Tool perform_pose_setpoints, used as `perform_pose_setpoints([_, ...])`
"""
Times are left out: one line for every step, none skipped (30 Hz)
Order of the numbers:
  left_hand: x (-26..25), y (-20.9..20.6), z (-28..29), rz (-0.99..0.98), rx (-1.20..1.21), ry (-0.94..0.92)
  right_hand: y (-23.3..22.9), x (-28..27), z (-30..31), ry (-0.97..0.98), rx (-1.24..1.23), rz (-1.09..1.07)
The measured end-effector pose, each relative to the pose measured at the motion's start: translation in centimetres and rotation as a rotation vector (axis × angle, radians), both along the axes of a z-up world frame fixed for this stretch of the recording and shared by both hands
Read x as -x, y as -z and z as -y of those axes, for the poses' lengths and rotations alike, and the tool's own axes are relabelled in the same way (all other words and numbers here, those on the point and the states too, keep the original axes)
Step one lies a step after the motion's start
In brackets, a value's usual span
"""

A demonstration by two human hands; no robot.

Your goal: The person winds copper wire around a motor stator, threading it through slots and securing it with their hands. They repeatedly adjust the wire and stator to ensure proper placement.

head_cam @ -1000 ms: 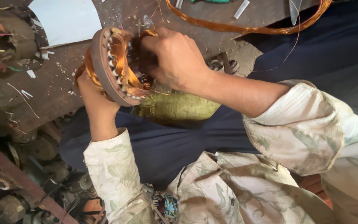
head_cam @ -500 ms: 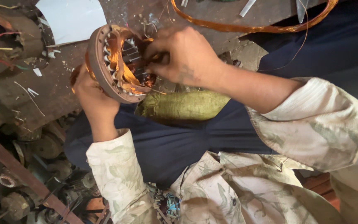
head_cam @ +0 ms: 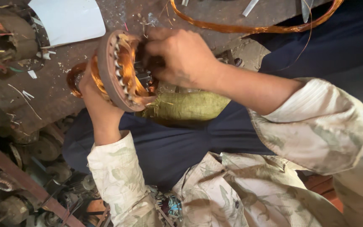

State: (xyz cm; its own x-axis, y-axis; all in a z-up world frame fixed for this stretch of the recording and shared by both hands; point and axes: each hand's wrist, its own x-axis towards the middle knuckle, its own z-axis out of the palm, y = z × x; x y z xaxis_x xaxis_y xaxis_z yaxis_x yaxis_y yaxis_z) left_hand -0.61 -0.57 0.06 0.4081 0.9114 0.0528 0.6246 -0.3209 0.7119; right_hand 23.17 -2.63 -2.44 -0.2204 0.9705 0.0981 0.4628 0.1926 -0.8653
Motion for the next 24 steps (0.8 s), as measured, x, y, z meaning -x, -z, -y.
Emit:
perform_pose_setpoints([0.1,-0.2,0.1,-0.045,-0.034,0.018,0.1,-0.4,0.0,-0.037,0.010,-0.028])
perform_pose_setpoints([0.2,-0.5,0.2,-0.090,-0.068,0.035,0.1,-0.5,0.1,-0.029,-0.024,-0.035])
perform_pose_setpoints([0.4,-0.7,0.2,-0.134,-0.102,0.054,0.2,-0.5,0.3,-0.020,-0.059,-0.042])
perform_pose_setpoints([0.7,-1.0,0.1,-0.173,-0.121,0.057,0.2,-0.5,0.5,-0.011,-0.094,-0.049])
perform_pose_setpoints([1.1,-1.4,0.0,-0.215,-0.139,0.059,0.4,-0.3,0.6,-0.005,-0.103,-0.029])
perform_pose_setpoints([1.4,-1.5,0.0,-0.257,-0.156,0.061,0.5,0.0,0.7,0.000,-0.112,-0.010])
perform_pose_setpoints([1.2,-1.3,0.0,-0.200,-0.129,0.037,0.5,0.0,0.6,0.006,-0.125,0.013])
perform_pose_setpoints([0.8,-0.9,0.0,-0.143,-0.101,0.014,0.5,-0.1,0.4,0.005,-0.126,0.012])
perform_pose_setpoints([0.7,-0.8,0.2,-0.092,-0.071,-0.013,0.5,-0.2,0.4,0.000,-0.124,0.003])
perform_pose_setpoints([0.7,-0.8,0.4,-0.087,-0.063,-0.006,0.4,-0.1,0.4,-0.005,-0.122,-0.005])
perform_pose_setpoints([0.6,-0.7,0.4,-0.075,-0.056,0.003,0.4,0.0,0.4,0.005,-0.123,0.012])
perform_pose_setpoints([0.6,-0.5,0.4,-0.062,-0.049,0.012,0.4,0.3,0.3,0.015,-0.124,0.029])
perform_pose_setpoints([0.6,-0.4,0.3,-0.022,-0.027,0.016,0.4,0.4,0.4,0.029,-0.119,0.048])
perform_pose_setpoints([0.7,-0.2,0.2,0.019,-0.005,0.020,0.4,0.6,0.5,0.041,-0.096,0.066])
perform_pose_setpoints([1.0,-0.1,0.1,0.057,0.013,0.020,0.3,0.9,0.5,0.049,-0.077,0.081])
perform_pose_setpoints([1.2,0.1,-0.1,0.033,0.004,0.039,0.3,1.3,0.4,0.057,-0.058,0.095])
perform_pose_setpoints([1.5,0.2,-0.2,0.006,-0.007,0.057,0.2,1.7,0.4,0.080,-0.054,0.115])
perform_pose_setpoints([1.7,0.3,-0.4,-0.020,-0.017,0.074,0.0,2.1,0.4,0.102,-0.051,0.134])
perform_pose_setpoints([1.9,0.4,-0.4,-0.026,0.012,0.052,0.0,2.3,0.5,0.126,-0.042,0.157])
perform_pose_setpoints([1.9,0.6,-0.4,-0.031,0.041,0.031,-0.1,2.3,0.4,0.122,-0.041,0.142])
perform_pose_setpoints([1.9,0.6,-0.4,-0.037,0.069,0.008,-0.1,2.4,0.3,0.117,-0.041,0.126])
perform_pose_setpoints([1.9,0.6,-0.5,-0.034,0.072,0.015,-0.1,2.3,0.3,0.112,-0.041,0.109])
perform_pose_setpoints([1.8,0.5,-0.7,-0.032,0.073,0.020,0.0,2.1,0.1,0.081,-0.065,0.093])
perform_pose_setpoints([1.7,0.2,-0.9,-0.030,0.074,0.026,0.2,1.6,-0.1,0.049,-0.088,0.076])
